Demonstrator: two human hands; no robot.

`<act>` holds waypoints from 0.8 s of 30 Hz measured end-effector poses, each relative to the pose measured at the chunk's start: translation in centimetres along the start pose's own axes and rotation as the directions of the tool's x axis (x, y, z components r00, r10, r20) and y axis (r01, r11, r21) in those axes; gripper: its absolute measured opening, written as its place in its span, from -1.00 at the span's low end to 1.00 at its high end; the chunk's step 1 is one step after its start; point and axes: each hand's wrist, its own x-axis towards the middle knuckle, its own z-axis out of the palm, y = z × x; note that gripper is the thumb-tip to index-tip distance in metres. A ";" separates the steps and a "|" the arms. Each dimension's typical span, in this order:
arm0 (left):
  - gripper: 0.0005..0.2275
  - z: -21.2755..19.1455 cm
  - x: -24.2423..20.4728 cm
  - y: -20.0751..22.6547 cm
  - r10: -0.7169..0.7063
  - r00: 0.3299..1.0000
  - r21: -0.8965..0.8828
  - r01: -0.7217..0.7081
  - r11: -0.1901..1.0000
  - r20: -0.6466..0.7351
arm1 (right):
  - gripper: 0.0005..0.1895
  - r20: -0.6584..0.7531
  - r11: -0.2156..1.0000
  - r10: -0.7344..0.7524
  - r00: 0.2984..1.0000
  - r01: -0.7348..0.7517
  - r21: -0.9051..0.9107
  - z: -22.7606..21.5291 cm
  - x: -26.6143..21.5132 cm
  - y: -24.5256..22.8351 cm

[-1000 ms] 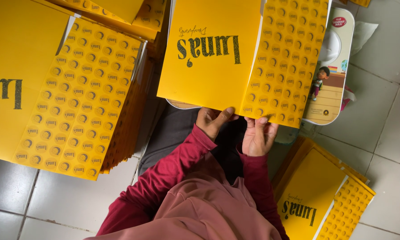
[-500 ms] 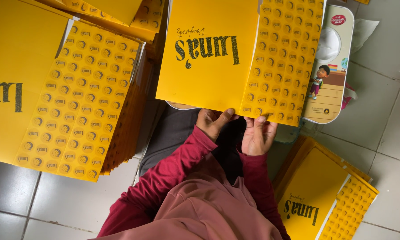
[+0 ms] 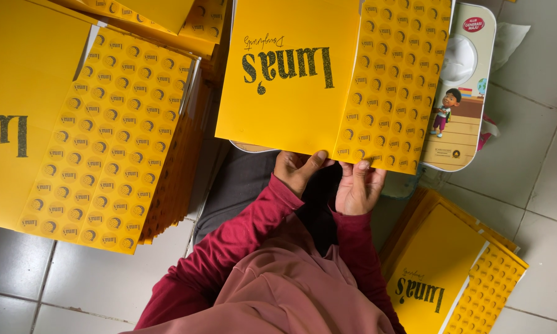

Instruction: Applying glue to the white adhesive strips of yellow paper folders and stacking them

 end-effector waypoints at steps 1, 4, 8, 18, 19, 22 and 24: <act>-0.76 0.0 -0.1 0.1 -0.001 1.000 0.000 0.001 1.000 -0.001 | -0.50 0.000 1.000 0.001 1.000 -0.001 0.000 0.3 -0.1 -0.2; -0.77 0.1 -0.1 0.2 -0.004 1.000 -0.046 0.004 0.999 -0.006 | -0.53 -0.015 1.000 -0.001 1.000 0.001 -0.006 1.0 -0.1 -0.8; -0.77 0.0 -0.1 0.1 0.002 1.000 -0.054 -0.002 0.999 0.002 | -0.52 -0.010 1.000 0.004 1.000 -0.004 0.009 0.7 0.0 -0.7; -0.78 -0.2 0.0 -0.6 0.021 1.000 -0.061 -0.022 0.998 -0.009 | -0.52 -0.043 0.999 0.026 0.999 -0.024 0.041 0.8 -0.1 -0.8; -0.78 -0.1 -0.1 -0.4 0.022 1.000 -0.061 -0.022 0.998 -0.009 | -0.52 -0.042 0.999 0.026 0.999 -0.025 0.042 0.7 -0.1 -0.7; -0.78 0.1 -0.2 0.0 0.025 1.000 -0.055 -0.025 0.998 -0.005 | -0.53 -0.041 0.999 0.030 0.999 -0.028 0.038 0.5 0.0 -0.5; -0.79 0.1 -0.2 0.0 0.032 0.999 -0.059 -0.033 0.998 -0.014 | -0.53 -0.050 0.998 0.035 0.998 -0.033 0.052 0.6 -0.1 -0.6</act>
